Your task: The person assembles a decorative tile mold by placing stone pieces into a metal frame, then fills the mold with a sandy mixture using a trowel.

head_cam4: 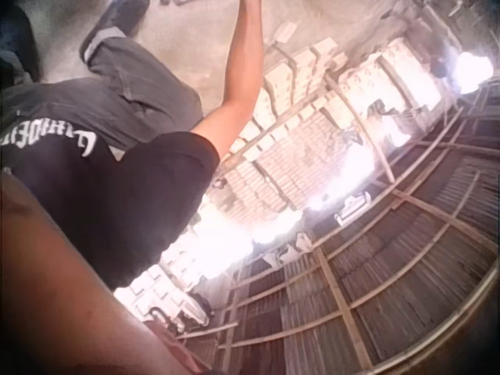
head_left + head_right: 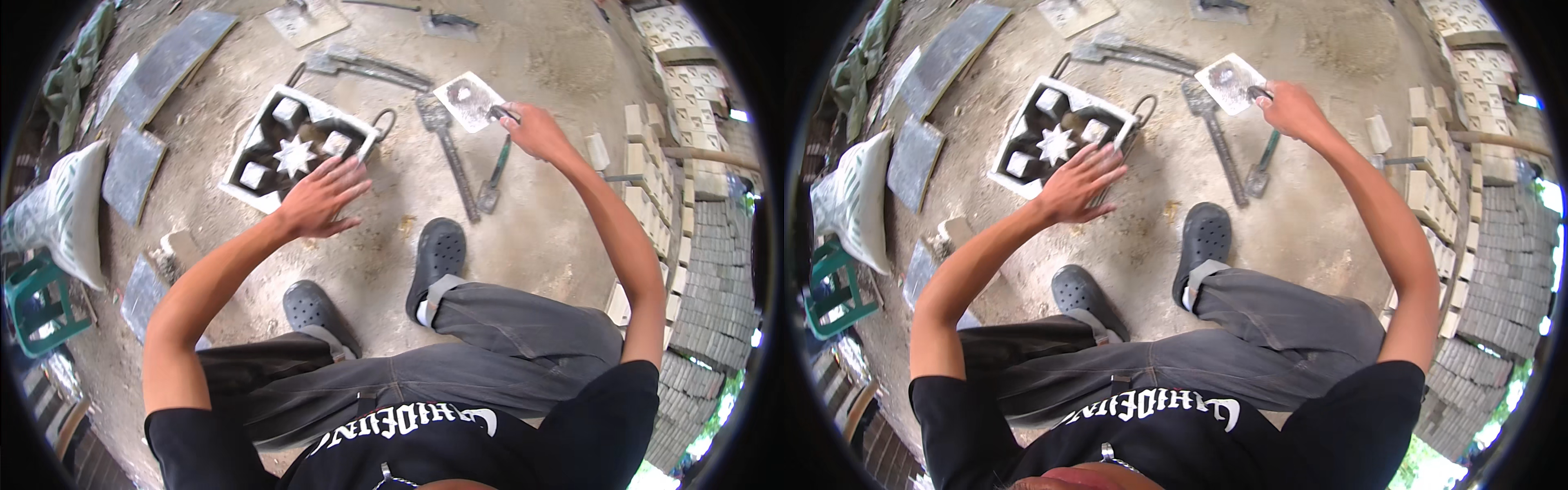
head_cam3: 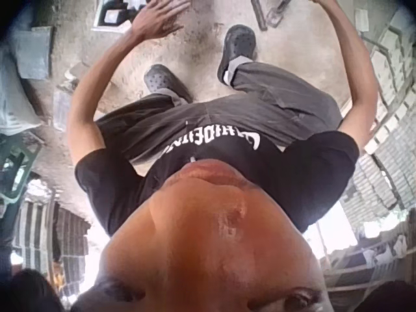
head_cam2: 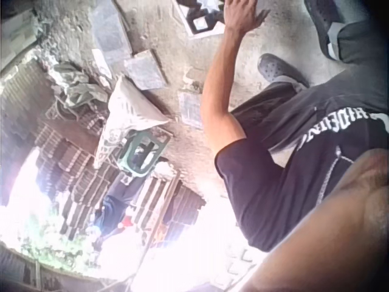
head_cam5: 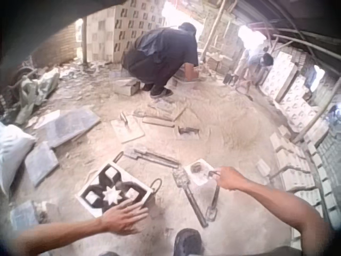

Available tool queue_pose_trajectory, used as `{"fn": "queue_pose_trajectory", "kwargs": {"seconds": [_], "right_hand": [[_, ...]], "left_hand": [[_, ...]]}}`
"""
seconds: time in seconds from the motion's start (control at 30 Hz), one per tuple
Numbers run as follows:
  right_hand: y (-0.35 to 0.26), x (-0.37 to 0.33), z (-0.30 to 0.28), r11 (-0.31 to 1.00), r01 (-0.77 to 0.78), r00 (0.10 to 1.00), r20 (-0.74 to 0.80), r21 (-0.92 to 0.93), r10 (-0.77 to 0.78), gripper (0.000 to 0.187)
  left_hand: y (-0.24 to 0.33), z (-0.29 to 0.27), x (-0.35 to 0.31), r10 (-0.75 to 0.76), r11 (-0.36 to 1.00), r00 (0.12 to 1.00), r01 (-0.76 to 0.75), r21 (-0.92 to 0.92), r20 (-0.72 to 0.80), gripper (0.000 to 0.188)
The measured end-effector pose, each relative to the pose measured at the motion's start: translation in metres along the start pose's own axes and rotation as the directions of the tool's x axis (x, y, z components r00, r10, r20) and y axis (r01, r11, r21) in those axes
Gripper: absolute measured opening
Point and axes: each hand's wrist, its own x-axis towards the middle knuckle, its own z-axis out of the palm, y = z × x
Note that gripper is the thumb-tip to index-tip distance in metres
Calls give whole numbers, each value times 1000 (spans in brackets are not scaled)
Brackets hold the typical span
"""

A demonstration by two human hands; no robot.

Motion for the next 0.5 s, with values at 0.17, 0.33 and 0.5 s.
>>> {"fn": "queue_pose_trajectory", "kwargs": {"seconds": [0.17, 0.33, 0.5], "right_hand": [[96, 79, 37, 866, -315, 949, 132, 389, 286, 27], [132, 152, 58, 736, -339, 927, 76, 586, 367, 24], [155, 246, 70, 627, -386, 879, 64, 677, 472, 28]], "left_hand": [[-1, -7, 21, -308, 947, 932, 319, 28, -192, 87], [-8, -6, 35, -410, 909, 904, 416, 29, -117, 94], [-11, -8, 38, -423, 905, 901, 425, -1, -94, 92]]}}
